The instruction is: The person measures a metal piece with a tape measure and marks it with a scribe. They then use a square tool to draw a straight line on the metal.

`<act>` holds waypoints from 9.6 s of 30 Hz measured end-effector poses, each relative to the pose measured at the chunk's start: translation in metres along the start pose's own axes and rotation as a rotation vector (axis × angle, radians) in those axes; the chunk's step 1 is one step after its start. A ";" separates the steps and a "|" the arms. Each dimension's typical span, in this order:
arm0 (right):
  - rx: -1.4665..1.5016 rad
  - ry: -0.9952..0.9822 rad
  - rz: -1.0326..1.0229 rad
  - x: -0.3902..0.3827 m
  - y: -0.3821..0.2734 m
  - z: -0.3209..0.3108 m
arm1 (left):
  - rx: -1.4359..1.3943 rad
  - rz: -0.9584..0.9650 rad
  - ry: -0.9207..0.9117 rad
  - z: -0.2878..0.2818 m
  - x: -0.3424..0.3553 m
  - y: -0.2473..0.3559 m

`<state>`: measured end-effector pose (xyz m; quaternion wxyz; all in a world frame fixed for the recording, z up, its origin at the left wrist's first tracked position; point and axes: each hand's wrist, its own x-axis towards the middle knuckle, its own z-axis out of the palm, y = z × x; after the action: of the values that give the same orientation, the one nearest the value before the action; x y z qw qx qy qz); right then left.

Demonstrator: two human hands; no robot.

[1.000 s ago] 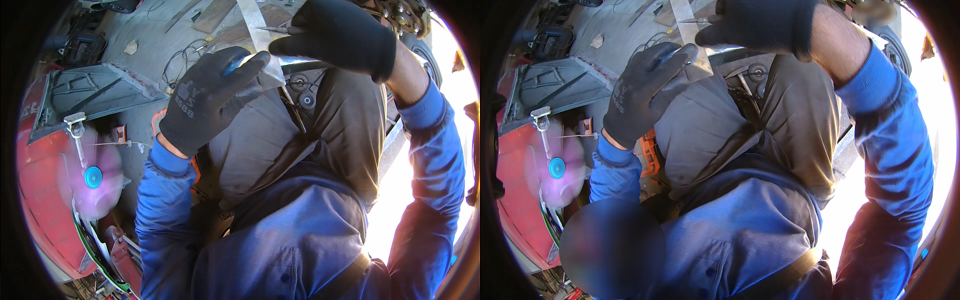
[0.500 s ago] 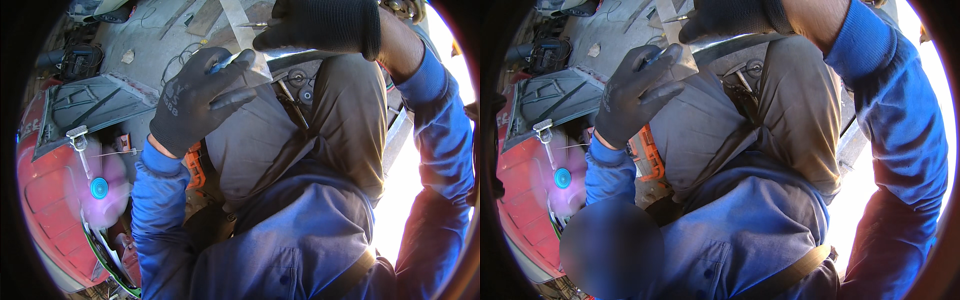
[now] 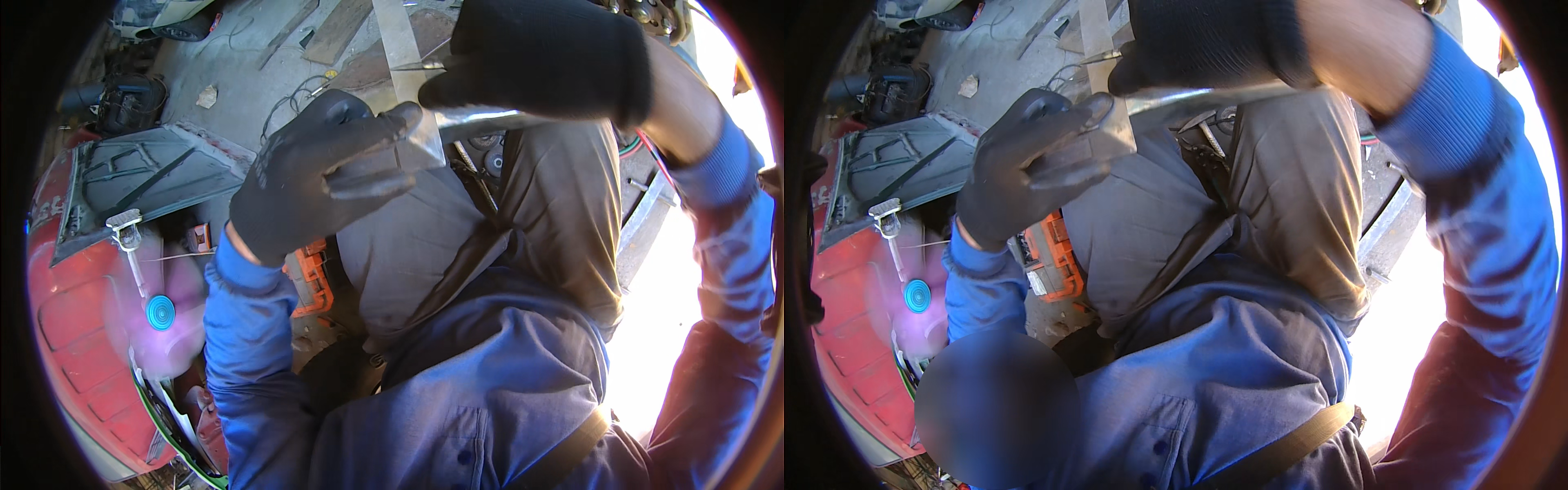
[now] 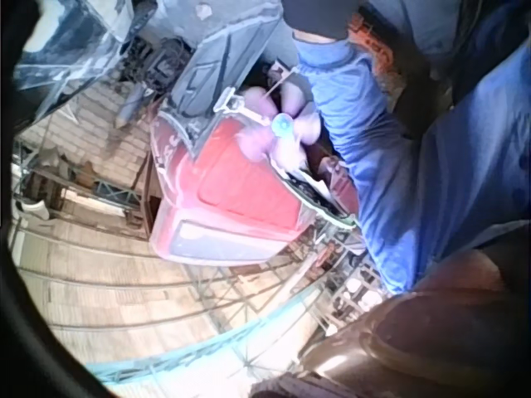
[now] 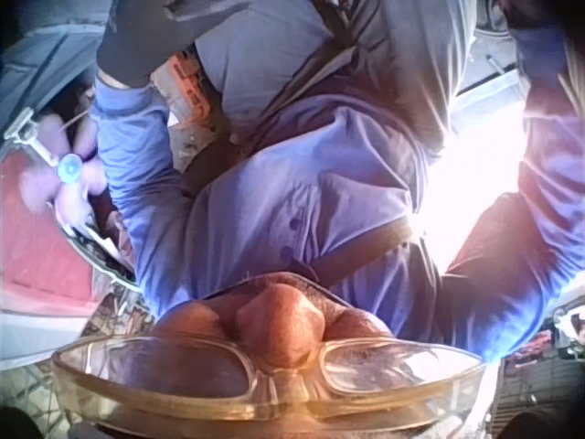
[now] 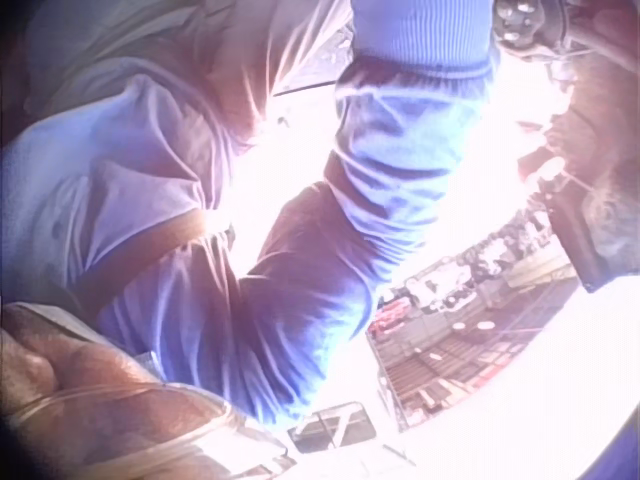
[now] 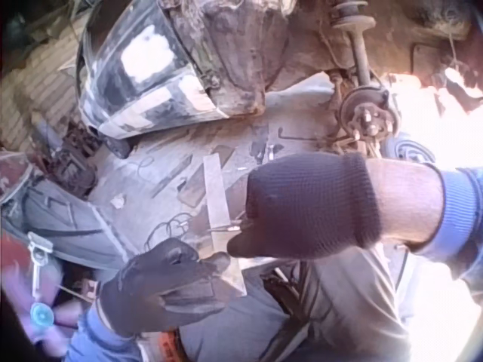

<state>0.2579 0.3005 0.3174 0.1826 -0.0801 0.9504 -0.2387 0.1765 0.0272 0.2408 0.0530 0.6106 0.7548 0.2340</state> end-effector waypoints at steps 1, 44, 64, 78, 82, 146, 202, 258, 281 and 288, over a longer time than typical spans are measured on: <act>0.018 -0.055 0.078 -0.001 0.000 0.001 | -0.006 0.007 0.004 -0.004 -0.004 0.003; -0.392 0.307 -0.754 0.032 0.031 0.051 | 0.546 -0.039 0.253 0.010 -0.047 0.036; -0.112 0.183 -0.504 0.039 0.028 0.049 | 0.130 -0.206 0.038 -0.029 -0.037 0.036; -0.076 0.267 -0.211 0.020 -0.013 0.075 | -0.039 -0.342 0.131 0.011 -0.064 0.039; -0.114 0.307 -0.258 0.022 -0.013 0.076 | -0.076 -0.416 0.151 0.014 -0.062 0.035; 1.246 0.535 -0.041 0.065 -0.053 0.218 | 0.199 -0.360 0.299 0.028 -0.070 -0.019; 1.259 0.377 0.097 0.056 -0.046 0.195 | -0.396 -0.797 0.480 0.034 -0.043 0.002; 1.162 0.416 0.200 0.042 -0.038 0.179 | -0.433 -0.878 0.513 0.039 -0.041 0.000; 0.539 0.612 -0.087 0.010 -0.037 0.146 | -0.497 -0.918 0.534 0.035 -0.038 0.011; 0.107 0.534 -0.218 0.022 -0.024 0.113 | -0.527 -0.854 0.544 0.040 -0.037 0.004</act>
<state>0.2828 0.2261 0.2298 -0.0965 -0.1063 0.9368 -0.3192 0.2036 0.0039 0.1995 0.0970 0.1354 0.8373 0.5208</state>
